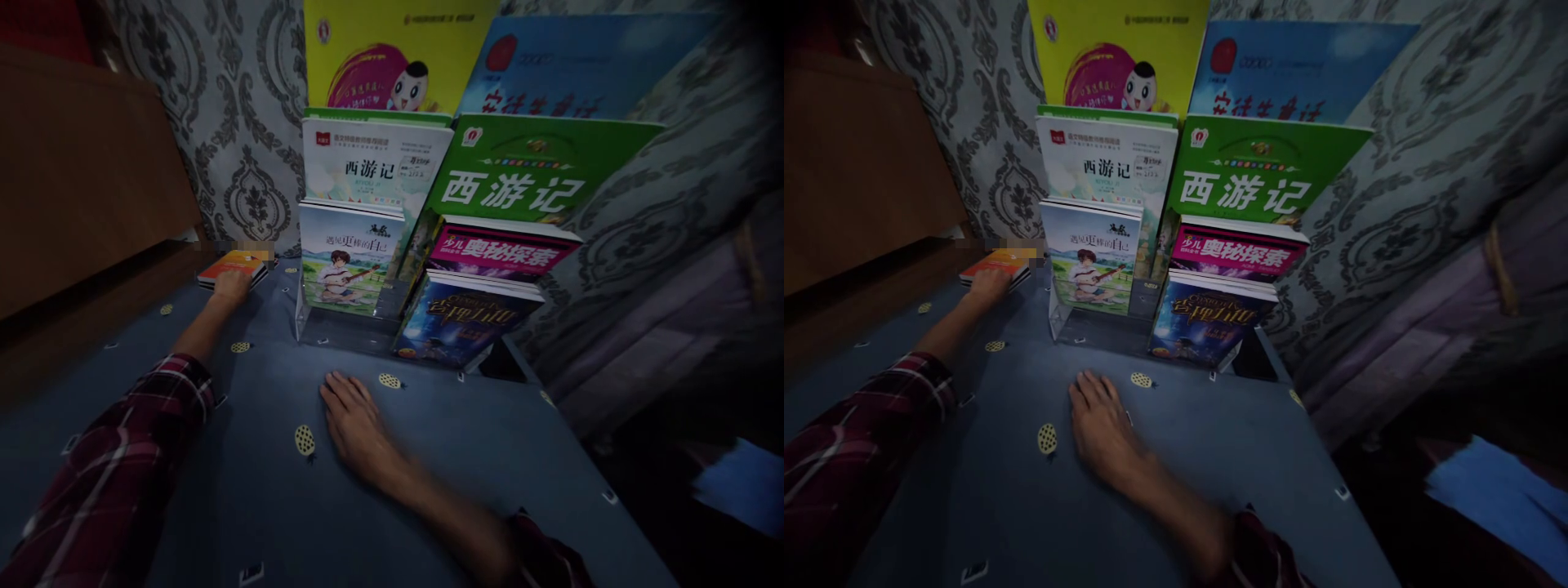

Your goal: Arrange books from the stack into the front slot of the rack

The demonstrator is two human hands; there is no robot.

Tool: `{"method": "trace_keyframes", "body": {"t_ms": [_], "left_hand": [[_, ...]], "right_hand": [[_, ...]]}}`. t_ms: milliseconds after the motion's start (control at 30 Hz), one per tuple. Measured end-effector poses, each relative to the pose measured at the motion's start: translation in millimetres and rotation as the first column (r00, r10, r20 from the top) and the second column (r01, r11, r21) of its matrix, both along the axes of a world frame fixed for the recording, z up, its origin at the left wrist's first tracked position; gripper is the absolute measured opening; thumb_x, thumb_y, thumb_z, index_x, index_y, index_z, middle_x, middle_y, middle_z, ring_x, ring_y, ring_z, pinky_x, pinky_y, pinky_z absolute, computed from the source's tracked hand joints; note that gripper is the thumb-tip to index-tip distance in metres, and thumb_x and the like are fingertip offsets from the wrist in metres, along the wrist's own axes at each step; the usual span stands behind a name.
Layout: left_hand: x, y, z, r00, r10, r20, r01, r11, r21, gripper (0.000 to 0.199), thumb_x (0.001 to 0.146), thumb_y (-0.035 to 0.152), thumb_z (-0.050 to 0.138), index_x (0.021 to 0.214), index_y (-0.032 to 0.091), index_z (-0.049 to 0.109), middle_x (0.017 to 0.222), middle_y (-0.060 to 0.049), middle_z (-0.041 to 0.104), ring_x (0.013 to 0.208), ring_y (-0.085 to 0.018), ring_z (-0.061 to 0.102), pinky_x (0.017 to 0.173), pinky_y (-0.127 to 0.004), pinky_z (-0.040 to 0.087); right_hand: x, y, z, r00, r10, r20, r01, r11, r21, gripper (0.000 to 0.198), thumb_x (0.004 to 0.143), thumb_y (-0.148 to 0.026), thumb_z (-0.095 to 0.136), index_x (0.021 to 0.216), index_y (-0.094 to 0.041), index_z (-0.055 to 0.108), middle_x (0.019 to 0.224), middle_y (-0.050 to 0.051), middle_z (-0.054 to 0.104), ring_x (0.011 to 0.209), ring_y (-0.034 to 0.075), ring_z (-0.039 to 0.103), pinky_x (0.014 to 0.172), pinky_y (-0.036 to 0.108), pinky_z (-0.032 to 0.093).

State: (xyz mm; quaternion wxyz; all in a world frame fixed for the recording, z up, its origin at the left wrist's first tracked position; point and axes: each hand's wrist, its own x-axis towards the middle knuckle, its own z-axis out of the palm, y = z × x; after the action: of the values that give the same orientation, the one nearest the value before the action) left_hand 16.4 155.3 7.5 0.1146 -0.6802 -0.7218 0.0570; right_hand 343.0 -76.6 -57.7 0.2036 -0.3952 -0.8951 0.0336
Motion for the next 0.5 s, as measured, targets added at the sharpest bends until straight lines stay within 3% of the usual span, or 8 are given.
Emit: {"method": "trace_keyframes", "body": {"t_ms": [500], "left_hand": [[-5.7,-6.4,6.4,0.992,-0.105,0.075,0.103,0.994,0.029,0.044,0.091,0.015,0.039,0.115,0.001,0.073,0.113,-0.033,0.070,0.115,-0.044,0.065,0.094,-0.056,0.050]], "right_hand": [[-0.6,-1.7,4.8,1.000,-0.006,0.025,0.006,1.000,0.001,0.041,0.101,-0.016,0.044,0.137,-0.009,0.063,0.144,0.019,0.063,0.142,0.027,0.052,0.121,0.048,0.042]]}}
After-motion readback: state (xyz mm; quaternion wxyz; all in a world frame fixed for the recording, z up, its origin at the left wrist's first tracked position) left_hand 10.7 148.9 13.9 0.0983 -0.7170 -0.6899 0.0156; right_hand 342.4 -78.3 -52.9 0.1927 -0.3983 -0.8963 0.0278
